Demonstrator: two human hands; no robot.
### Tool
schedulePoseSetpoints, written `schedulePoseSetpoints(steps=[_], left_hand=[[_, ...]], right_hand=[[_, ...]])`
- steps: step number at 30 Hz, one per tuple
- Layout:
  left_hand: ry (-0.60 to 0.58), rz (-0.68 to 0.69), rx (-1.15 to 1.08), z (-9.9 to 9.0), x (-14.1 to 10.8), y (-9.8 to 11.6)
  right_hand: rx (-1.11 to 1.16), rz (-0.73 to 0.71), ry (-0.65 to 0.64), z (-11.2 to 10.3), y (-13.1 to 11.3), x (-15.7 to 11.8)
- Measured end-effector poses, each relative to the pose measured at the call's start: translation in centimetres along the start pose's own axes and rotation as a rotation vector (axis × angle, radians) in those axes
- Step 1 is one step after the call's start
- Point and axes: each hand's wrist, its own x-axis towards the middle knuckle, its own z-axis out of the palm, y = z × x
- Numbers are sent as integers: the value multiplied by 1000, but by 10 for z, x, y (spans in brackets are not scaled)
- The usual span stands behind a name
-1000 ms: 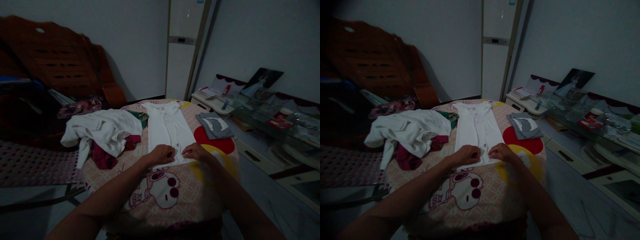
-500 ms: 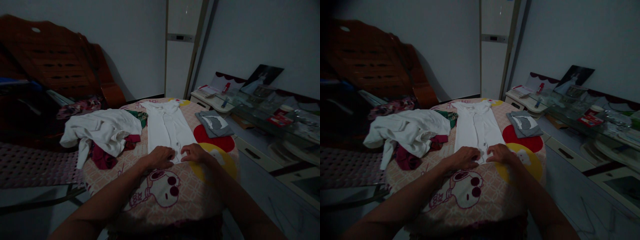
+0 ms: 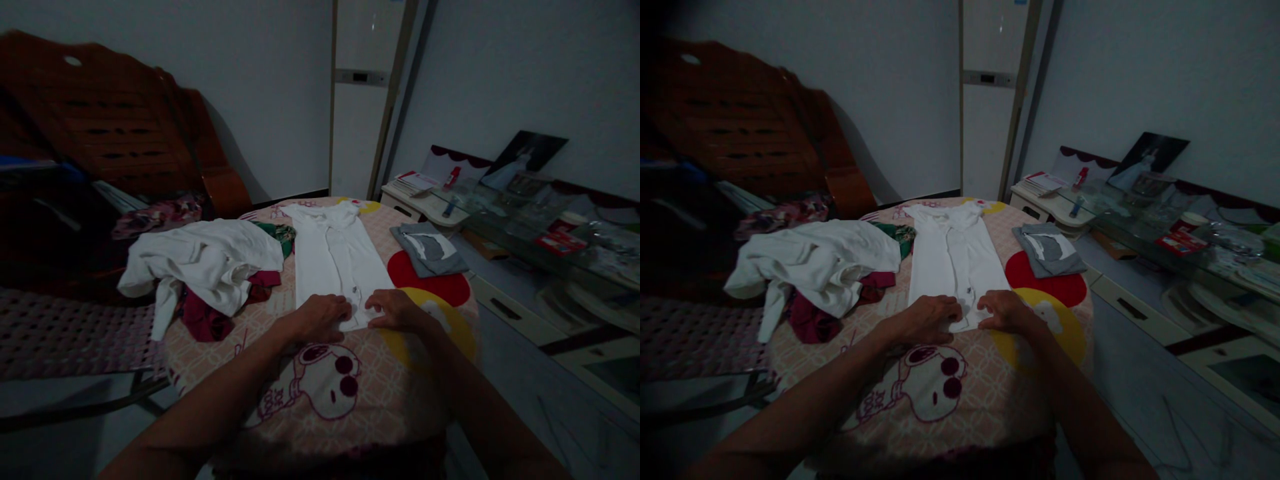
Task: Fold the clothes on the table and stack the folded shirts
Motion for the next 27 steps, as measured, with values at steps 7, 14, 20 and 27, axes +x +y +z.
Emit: schedulePoseSetpoints(steps=[7,14,20,27], left_hand=[[-23,-1,107,7,1,11],[1,-68,145,9,5,18],[-24,-113,28,-6,-6,-8],[-13,-183,79,-24,-13,-32]], right_hand=[[-184,-148,44,13,-1,-7],[-300,-182,69,15,-8,-7],[-277,-10,63,9,12,-9],[-204,36,8,-18,21,8]])
